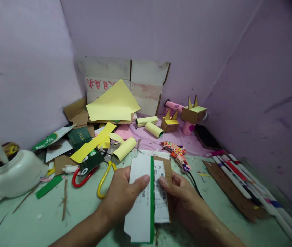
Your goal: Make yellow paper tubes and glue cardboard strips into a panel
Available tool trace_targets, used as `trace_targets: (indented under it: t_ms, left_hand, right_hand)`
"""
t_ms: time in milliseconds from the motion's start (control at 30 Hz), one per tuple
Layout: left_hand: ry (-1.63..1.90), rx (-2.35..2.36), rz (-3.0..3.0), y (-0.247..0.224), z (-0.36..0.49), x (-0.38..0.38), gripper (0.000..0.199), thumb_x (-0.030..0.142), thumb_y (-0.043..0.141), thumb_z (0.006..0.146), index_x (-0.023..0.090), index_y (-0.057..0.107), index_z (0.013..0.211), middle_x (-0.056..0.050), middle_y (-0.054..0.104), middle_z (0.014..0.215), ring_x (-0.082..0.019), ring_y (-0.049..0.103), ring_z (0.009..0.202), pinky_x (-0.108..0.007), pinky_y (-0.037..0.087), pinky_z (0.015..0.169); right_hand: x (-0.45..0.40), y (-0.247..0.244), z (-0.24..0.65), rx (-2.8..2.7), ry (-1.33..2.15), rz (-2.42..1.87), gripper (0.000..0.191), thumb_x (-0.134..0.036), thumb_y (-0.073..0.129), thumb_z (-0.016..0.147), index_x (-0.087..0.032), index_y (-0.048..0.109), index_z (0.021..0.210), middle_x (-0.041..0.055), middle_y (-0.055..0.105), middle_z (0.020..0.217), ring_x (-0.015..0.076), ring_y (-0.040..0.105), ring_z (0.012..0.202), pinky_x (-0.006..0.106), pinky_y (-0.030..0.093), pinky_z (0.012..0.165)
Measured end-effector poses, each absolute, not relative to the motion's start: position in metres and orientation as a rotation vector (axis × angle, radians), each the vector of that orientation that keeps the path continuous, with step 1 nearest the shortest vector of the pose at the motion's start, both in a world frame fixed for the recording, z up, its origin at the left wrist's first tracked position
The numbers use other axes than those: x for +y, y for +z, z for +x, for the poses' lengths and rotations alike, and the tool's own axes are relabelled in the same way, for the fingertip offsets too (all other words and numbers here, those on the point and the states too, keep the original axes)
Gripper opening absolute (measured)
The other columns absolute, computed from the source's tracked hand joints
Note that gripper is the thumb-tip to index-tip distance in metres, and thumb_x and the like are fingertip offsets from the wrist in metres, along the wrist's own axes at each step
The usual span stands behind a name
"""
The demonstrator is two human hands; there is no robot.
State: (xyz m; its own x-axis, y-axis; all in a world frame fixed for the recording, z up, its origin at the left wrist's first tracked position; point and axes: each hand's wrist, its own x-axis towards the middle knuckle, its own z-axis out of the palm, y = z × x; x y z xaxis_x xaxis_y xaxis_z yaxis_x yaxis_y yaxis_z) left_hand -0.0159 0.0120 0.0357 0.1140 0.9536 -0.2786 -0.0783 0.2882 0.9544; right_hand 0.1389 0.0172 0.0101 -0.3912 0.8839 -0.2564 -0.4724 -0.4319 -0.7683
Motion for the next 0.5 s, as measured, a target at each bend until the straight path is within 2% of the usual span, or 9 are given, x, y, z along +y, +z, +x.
trace_targets:
  t_ms: [133, 500]
  left_hand:
    - [0.955, 1.18, 1.029, 0.0352, -0.0117, 0.01, 0.033, 0.045, 0.068, 0.065, 0.013, 0.06, 0.065, -0.003, 0.064, 0.056, -0.015, 0.056, 0.049, -0.022, 0.042, 0.044]
    - [0.948, 1.195, 1.103, 0.0316, -0.0124, 0.0091, 0.021, 0.036, 0.058, 0.071, 0.014, 0.058, 0.072, -0.002, 0.064, 0.06, -0.014, 0.055, 0.052, -0.022, 0.042, 0.045]
  right_hand:
    - [0.0178, 0.0047, 0.1388, -0.691, 1.91, -0.883, 0.033, -0.025, 0.076, 0.066, -0.013, 0.065, 0.095, 0.0072, 0.073, 0.078, 0.0245, 0.068, 0.077, 0.038, 0.051, 0.076]
    - [0.017, -0.0004, 0.135, -0.683, 1.956, -0.835, 0.032, -0.023, 0.071, 0.072, -0.015, 0.062, 0.101, 0.0066, 0.073, 0.081, 0.023, 0.068, 0.077, 0.036, 0.052, 0.074]
